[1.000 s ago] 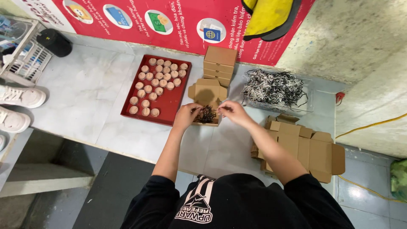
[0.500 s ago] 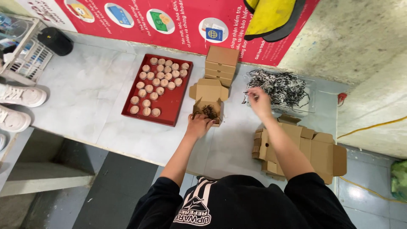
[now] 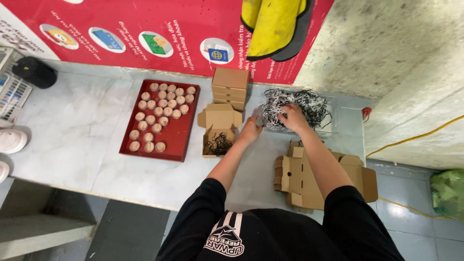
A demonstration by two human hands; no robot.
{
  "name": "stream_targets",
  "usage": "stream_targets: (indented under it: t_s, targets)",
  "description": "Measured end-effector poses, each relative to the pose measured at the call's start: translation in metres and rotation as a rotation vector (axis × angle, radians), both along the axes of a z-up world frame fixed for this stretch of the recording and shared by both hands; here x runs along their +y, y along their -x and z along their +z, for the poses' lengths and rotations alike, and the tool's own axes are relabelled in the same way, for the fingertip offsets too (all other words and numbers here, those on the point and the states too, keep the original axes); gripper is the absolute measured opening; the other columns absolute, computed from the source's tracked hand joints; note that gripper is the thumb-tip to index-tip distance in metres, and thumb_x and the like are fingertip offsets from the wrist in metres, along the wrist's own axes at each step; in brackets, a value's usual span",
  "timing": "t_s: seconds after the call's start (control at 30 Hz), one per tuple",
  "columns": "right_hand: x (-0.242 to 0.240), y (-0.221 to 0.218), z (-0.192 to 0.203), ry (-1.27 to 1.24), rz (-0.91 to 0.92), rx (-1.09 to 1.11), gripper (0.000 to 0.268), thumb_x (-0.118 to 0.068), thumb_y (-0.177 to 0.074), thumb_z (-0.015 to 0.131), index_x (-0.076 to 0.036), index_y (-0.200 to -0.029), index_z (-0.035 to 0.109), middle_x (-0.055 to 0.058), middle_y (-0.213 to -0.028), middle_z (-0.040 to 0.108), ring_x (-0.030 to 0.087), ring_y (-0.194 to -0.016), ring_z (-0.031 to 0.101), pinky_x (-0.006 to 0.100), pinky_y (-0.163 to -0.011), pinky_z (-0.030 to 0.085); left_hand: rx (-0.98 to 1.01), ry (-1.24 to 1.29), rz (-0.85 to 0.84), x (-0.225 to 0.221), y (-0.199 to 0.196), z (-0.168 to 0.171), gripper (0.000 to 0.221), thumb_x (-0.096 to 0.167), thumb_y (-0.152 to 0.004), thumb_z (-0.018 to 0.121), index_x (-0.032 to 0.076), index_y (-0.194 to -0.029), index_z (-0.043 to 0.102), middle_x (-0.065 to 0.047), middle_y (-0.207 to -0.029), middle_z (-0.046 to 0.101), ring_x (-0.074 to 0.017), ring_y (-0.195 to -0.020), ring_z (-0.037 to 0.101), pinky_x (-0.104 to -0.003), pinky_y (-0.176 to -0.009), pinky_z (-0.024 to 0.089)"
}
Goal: The person is preparing small boxes with paper filler and adding items for packaging.
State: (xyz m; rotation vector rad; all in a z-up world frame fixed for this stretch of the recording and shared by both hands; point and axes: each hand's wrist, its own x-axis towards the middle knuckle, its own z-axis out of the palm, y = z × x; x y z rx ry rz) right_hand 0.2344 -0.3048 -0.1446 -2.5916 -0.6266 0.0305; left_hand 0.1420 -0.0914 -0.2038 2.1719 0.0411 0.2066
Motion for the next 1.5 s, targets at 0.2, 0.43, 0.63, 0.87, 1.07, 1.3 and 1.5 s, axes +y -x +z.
stream_targets:
  t_s: [0.2, 0.43, 0.63, 0.87, 1.07, 1.3, 1.5]
  targets:
    - [-0.025, -0.006, 0.005, -0.114, -0.135, 0.019, 0.045, -0.024, -0.089, 0.076, -0.004, -0.128, 0.066, 0.023, -0.131, 0.061, 0.042, -0.121, 0.059, 0.047, -0.101, 0.049, 0.106, 0.321, 0.078, -0.017, -0.035, -0.014, 0.042, 0.007, -0.092, 0.061, 0.005, -0.134, 0.059, -0.019, -0.108, 0.074, -0.0316, -0.094, 0.075, -0.038, -0.084, 0.058]
    - [-0.057, -0.015, 0.007, -0.232, -0.233, -0.093, 0.036, -0.004, -0.082, 0.077, -0.004, -0.117, 0.069, 0.02, -0.123, 0.066, 0.041, -0.117, 0.063, 0.045, -0.103, 0.05, -0.08, 0.273, 0.18, -0.013, -0.025, 0.065, 0.015, 0.005, -0.093, 0.071, 0.004, -0.106, 0.078, -0.011, -0.09, 0.079, -0.0208, -0.081, 0.077, -0.034, -0.077, 0.058]
    - [-0.028, 0.014, 0.051, 0.029, 0.033, -0.335, 0.033, 0.009, -0.083, 0.071, -0.012, -0.108, 0.074, 0.009, -0.118, 0.063, 0.033, -0.118, 0.056, 0.042, -0.108, 0.046, -0.106, 0.447, -0.016, -0.032, -0.044, 0.076, 0.013, 0.005, -0.093, 0.073, 0.003, -0.104, 0.065, -0.012, -0.087, 0.078, -0.019, -0.082, 0.079, -0.028, -0.068, 0.058]
    - [-0.018, 0.01, 0.08, 0.504, -0.053, 0.033, 0.058, -0.057, -0.091, 0.069, -0.007, -0.121, 0.068, 0.019, -0.144, 0.045, 0.04, -0.135, 0.038, 0.059, -0.105, 0.038, -0.112, -0.275, -0.234, -0.044, -0.052, 0.048, 0.022, 0.009, -0.091, 0.067, 0.012, -0.111, 0.077, -0.017, -0.096, 0.075, -0.0363, -0.088, 0.072, -0.046, -0.079, 0.057]
    - [-0.067, -0.016, 0.035, 0.345, -0.402, 0.125, 0.069, -0.05, -0.08, 0.082, -0.001, -0.126, 0.065, 0.023, -0.142, 0.053, 0.04, -0.134, 0.047, 0.054, -0.104, 0.046, 0.205, -0.605, -0.361, -0.058, -0.024, 0.1, 0.03, 0.029, -0.096, 0.054, 0.018, -0.114, 0.075, -0.01, -0.11, 0.074, -0.0257, -0.111, 0.067, -0.062, -0.11, 0.029]
    - [-0.083, -0.035, 0.0, -0.464, -0.561, 0.447, 0.045, -0.021, -0.09, 0.065, 0.004, -0.127, 0.062, 0.024, -0.117, 0.072, 0.035, -0.103, 0.07, 0.045, -0.089, 0.053, 0.054, -0.462, -0.447, -0.076, -0.01, 0.09, 0.053, 0.051, -0.1, 0.042, 0.013, -0.131, 0.064, -0.013, -0.122, 0.068, -0.0292, -0.125, 0.059, -0.067, -0.121, -0.002]
    - [-0.099, -0.041, -0.022, -0.463, -0.414, 0.303, 0.054, -0.011, -0.083, 0.073, 0.003, -0.132, 0.053, 0.024, -0.123, 0.064, 0.038, -0.108, 0.064, 0.046, -0.092, 0.051, 0.177, -0.503, -0.426, -0.095, -0.012, 0.104, 0.052, 0.051, -0.106, 0.041, 0.011, -0.131, 0.063, -0.016, -0.131, 0.058, -0.0326, -0.131, 0.051, -0.06, -0.12, 0.013]
